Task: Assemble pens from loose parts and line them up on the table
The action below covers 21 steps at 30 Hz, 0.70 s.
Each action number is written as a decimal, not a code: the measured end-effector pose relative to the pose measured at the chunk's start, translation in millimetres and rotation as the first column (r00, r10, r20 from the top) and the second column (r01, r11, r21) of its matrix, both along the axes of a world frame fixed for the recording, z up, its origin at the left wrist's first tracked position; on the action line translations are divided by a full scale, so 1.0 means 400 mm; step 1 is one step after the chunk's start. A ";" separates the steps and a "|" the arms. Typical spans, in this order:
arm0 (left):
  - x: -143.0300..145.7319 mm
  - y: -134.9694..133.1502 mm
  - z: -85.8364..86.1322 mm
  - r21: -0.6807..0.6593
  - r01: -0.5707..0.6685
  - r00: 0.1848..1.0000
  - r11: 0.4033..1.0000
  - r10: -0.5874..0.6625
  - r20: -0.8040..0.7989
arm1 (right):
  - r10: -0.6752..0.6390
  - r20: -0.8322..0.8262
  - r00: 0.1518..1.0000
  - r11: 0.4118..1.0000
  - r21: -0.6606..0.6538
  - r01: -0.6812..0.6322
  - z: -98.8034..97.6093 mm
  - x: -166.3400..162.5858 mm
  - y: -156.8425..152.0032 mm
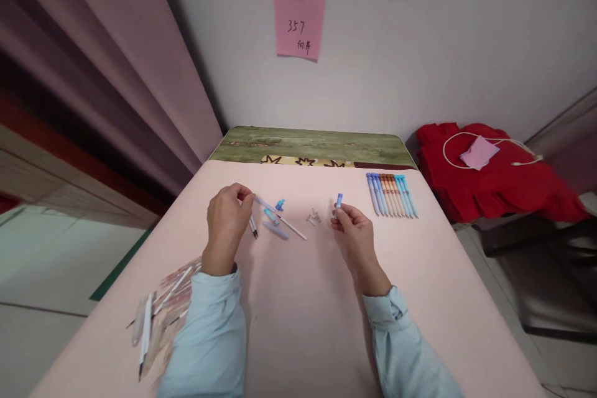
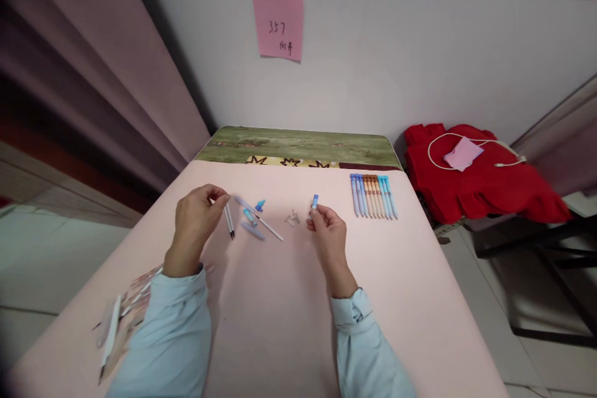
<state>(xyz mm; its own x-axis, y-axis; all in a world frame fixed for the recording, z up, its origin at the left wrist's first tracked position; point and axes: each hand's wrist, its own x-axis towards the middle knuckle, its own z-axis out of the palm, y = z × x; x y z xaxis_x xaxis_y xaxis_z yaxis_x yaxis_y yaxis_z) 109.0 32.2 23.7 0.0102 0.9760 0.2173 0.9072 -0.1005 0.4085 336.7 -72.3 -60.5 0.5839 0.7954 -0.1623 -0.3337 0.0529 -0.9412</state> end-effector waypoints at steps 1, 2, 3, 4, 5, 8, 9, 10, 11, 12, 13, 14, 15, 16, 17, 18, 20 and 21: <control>-0.003 0.001 -0.002 0.007 -0.004 1.000 1.000 0.004 0.010 | 0.022 -0.005 1.000 1.000 0.008 -0.022 -0.001 -0.009 -0.001; -0.006 0.002 -0.005 0.012 -0.003 1.000 1.000 0.002 0.023 | 0.044 -0.006 0.999 0.999 0.016 -0.044 -0.002 -0.017 -0.001; -0.009 0.003 -0.007 0.014 0.001 0.999 1.000 -0.001 0.034 | 0.065 -0.003 0.998 0.998 0.022 -0.065 -0.005 -0.024 -0.002; -0.014 0.004 -0.009 0.015 0.004 0.999 1.000 -0.005 0.040 | 0.080 -0.001 0.997 0.997 0.025 -0.080 -0.007 -0.028 -0.002; -0.020 0.006 -0.010 0.014 0.003 0.999 1.000 -0.004 0.037 | 0.086 -0.002 0.996 0.996 0.024 -0.086 -0.010 -0.030 -0.002; -0.042 0.013 -0.018 -0.014 -0.043 0.999 0.999 0.043 -0.026 | 0.061 0.010 0.998 0.998 0.007 -0.061 -0.021 -0.028 0.001; -0.048 0.016 -0.024 -0.030 -0.064 0.997 0.998 0.062 -0.056 | 0.043 0.014 0.999 0.999 0.003 -0.043 -0.025 -0.025 0.002; -0.053 0.019 -0.031 -0.040 -0.071 0.994 0.997 0.067 -0.085 | 0.026 0.018 1.000 1.000 -0.001 -0.026 -0.029 -0.022 0.002; -0.055 0.022 -0.041 -0.044 -0.057 0.992 0.997 0.052 -0.114 | 0.012 0.019 1.000 1.000 -0.006 -0.012 -0.033 -0.019 0.003; -0.055 0.024 -0.054 -0.042 -0.022 0.990 0.999 0.016 -0.141 | 0.002 0.018 1.000 1.000 -0.009 -0.002 -0.036 -0.016 0.004; -0.052 0.027 -0.070 -0.036 0.032 0.985 0.999 -0.037 -0.167 | -0.005 0.014 1.000 1.000 -0.010 0.005 -0.040 -0.014 0.004; -0.047 0.030 -0.088 -0.030 0.094 0.977 0.995 -0.098 -0.189 | -0.008 0.009 1.000 1.000 -0.009 0.008 -0.044 -0.013 0.004; -0.041 0.032 -0.108 -0.030 0.157 0.965 0.987 -0.160 -0.206 | -0.008 0.004 1.000 1.000 -0.007 0.008 -0.048 -0.012 0.005; -0.034 0.034 -0.129 -0.038 0.210 0.953 0.977 -0.213 -0.216 | -0.006 0.001 1.000 1.000 -0.005 0.006 -0.051 -0.012 0.005; -0.028 0.036 -0.150 -0.048 0.248 0.942 0.968 -0.252 -0.221 | -0.005 0.000 1.000 1.000 -0.002 0.005 -0.053 -0.012 0.005; -0.022 0.038 -0.168 -0.055 0.275 0.934 0.960 -0.280 -0.224 | -0.005 0.002 1.000 1.000 -0.002 0.005 -0.053 -0.012 0.005; -0.016 0.042 -0.196 -0.056 0.298 0.926 0.953 -0.303 -0.227 | -0.006 0.011 1.000 1.000 -0.010 0.006 -0.052 -0.010 0.004; -0.015 0.044 -0.205 -0.049 0.302 0.925 0.952 -0.305 -0.227 | -0.004 0.016 1.000 1.000 -0.014 0.005 -0.050 -0.009 0.003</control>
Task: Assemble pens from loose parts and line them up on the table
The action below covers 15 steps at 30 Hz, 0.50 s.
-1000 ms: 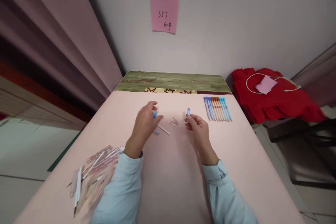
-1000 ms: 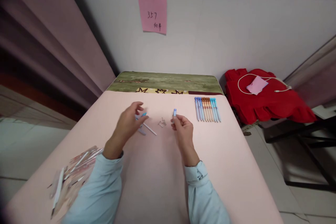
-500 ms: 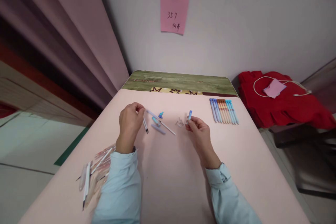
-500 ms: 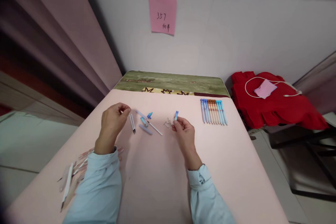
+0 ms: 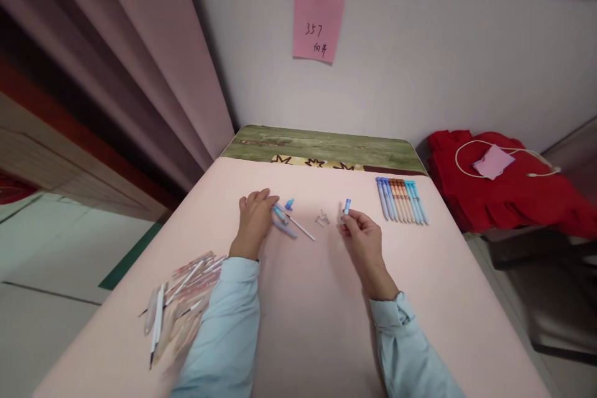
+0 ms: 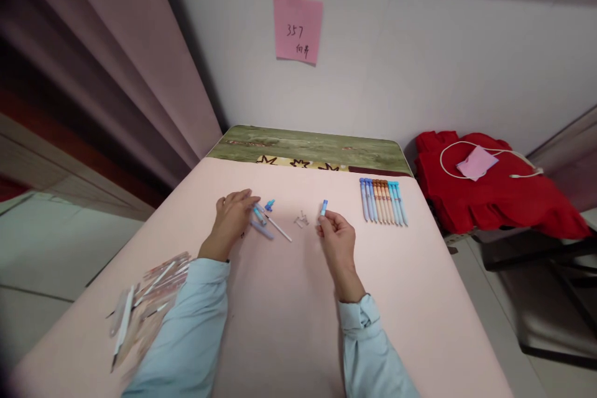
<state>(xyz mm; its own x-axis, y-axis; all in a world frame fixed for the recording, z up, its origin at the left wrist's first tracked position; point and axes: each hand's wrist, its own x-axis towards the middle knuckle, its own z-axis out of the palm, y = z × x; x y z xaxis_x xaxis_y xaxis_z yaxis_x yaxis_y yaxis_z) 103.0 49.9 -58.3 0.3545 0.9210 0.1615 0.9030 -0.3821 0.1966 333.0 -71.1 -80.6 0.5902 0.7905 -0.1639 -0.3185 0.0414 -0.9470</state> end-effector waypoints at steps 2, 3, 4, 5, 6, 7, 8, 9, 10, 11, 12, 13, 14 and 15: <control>-0.002 0.004 -0.008 0.022 0.000 1.000 1.000 -0.001 0.012 | 0.010 0.014 1.000 1.000 -0.006 -0.010 0.002 0.002 -0.002; -0.003 0.005 -0.008 0.033 -0.001 1.000 0.999 0.000 0.020 | 0.020 0.028 0.999 1.000 -0.010 -0.019 0.002 0.003 -0.002; -0.005 0.007 -0.007 0.042 -0.002 1.000 0.999 0.001 0.029 | 0.033 0.044 0.999 0.999 -0.013 -0.033 0.000 0.003 -0.003; -0.006 0.008 -0.005 0.047 -0.003 0.999 0.999 0.001 0.037 | 0.048 0.058 0.997 0.999 -0.016 -0.047 -0.003 0.003 -0.003; -0.007 0.008 -0.003 0.048 -0.003 0.999 0.999 0.001 0.046 | 0.063 0.069 0.996 0.998 -0.018 -0.062 -0.007 0.003 -0.003; -0.007 0.009 -0.001 0.048 -0.003 0.998 0.999 0.000 0.056 | 0.078 0.075 0.994 0.997 -0.020 -0.076 -0.011 0.003 -0.003; -0.007 0.009 0.000 0.045 -0.004 0.998 0.999 0.001 0.065 | 0.089 0.076 0.993 0.996 -0.020 -0.087 -0.014 0.002 -0.003; -0.007 0.009 0.001 0.041 -0.006 0.997 0.999 0.003 0.073 | 0.094 0.076 0.993 0.996 -0.020 -0.092 -0.017 0.003 -0.003; -0.006 0.008 0.002 0.036 -0.009 0.997 0.999 0.006 0.080 | 0.095 0.077 0.993 0.995 -0.020 -0.093 -0.020 0.003 -0.003; -0.006 0.008 0.003 0.032 -0.013 0.996 0.999 0.010 0.085 | 0.092 0.082 0.992 0.996 -0.020 -0.091 -0.021 0.003 -0.003; -0.006 0.007 0.003 0.026 -0.015 0.996 1.000 0.013 0.089 | 0.090 0.086 0.992 0.996 -0.020 -0.088 -0.021 0.004 -0.003; -0.006 0.006 0.004 0.017 -0.016 0.996 1.000 0.015 0.092 | 0.089 0.092 0.992 0.996 -0.020 -0.087 -0.020 0.004 -0.004; -0.007 0.006 0.005 0.007 -0.016 0.995 1.000 0.016 0.094 | 0.084 0.113 0.990 0.996 -0.019 -0.082 -0.019 0.005 -0.004; -0.008 0.005 0.006 -0.002 -0.015 0.995 1.000 0.015 0.094 | 0.079 0.135 0.988 0.997 -0.018 -0.077 -0.017 0.005 -0.004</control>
